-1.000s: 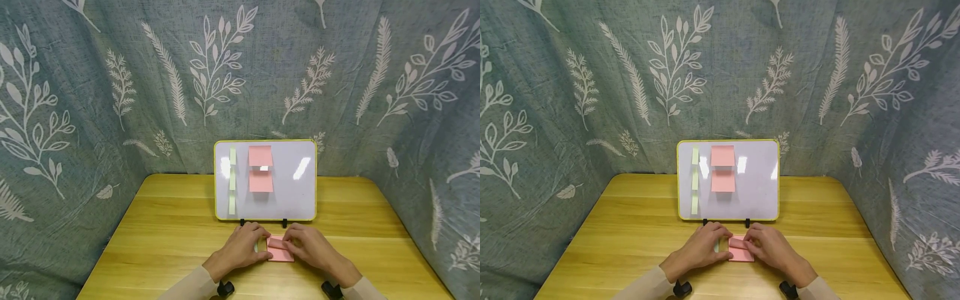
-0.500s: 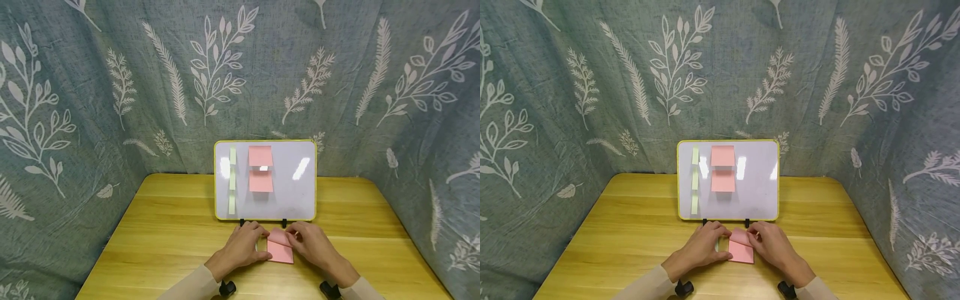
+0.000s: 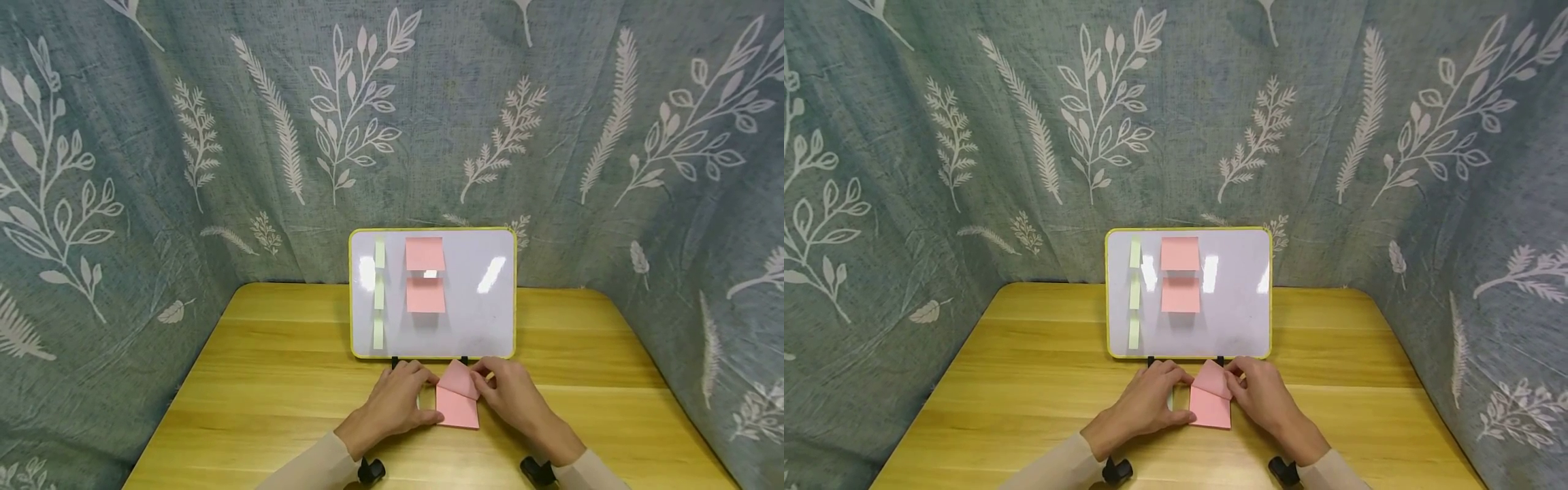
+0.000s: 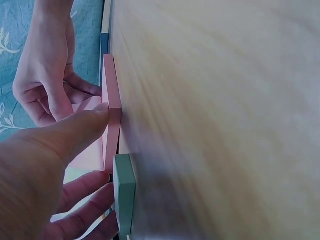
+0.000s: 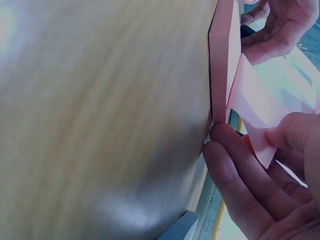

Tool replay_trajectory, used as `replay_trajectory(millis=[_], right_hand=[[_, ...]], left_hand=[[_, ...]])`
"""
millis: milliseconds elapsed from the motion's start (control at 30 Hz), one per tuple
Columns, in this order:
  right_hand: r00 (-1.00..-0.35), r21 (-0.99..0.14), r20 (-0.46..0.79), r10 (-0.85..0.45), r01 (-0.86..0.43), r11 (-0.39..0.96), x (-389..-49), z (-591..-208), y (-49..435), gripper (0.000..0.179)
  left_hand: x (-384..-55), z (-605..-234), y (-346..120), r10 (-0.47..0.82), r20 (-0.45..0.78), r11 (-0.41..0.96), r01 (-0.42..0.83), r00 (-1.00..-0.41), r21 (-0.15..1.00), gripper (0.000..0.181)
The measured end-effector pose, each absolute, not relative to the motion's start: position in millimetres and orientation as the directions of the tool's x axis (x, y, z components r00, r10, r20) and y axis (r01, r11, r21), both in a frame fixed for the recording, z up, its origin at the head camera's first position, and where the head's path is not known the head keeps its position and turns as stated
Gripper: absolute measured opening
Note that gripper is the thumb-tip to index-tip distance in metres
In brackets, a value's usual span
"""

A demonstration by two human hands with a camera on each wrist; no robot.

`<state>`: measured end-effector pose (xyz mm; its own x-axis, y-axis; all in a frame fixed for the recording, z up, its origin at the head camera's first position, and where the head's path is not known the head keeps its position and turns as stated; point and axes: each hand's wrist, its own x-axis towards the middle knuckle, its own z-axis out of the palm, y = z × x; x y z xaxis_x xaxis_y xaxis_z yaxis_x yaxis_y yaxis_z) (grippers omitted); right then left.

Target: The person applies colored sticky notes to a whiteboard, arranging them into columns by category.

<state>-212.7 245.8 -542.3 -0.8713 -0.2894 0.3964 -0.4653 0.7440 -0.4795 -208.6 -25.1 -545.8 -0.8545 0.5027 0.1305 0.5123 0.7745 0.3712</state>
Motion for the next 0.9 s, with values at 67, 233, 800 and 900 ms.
replay_trajectory(millis=[67, 233, 800, 900], right_hand=[[-0.875, -0.495, 0.394, -0.282, -0.46, 0.737, -213.8, -542.4, 246.0, 0.014], [-0.876, -0.506, 0.407, -0.259, -0.452, 0.734, -215.2, -541.6, 245.5, 0.013], [-0.926, -0.583, 0.32, -0.2, -0.359, 0.729, -221.4, -540.9, 247.2, 0.009], [-0.923, -0.58, 0.328, -0.201, -0.365, 0.728, -223.2, -540.7, 247.5, 0.008]], left_hand=[[-208.5, -545.8, -24.8, 0.501, 0.13, 0.776, 0.51, -0.856, 0.372, 0.058], [-208.5, -546.3, -24.0, 0.488, 0.126, 0.782, 0.497, -0.863, 0.376, 0.064], [-207.0, -545.7, -26.5, 0.503, 0.153, 0.769, 0.521, -0.851, 0.37, 0.04], [-207.8, -545.9, -26.6, 0.507, 0.152, 0.772, 0.525, -0.849, 0.357, 0.037]])
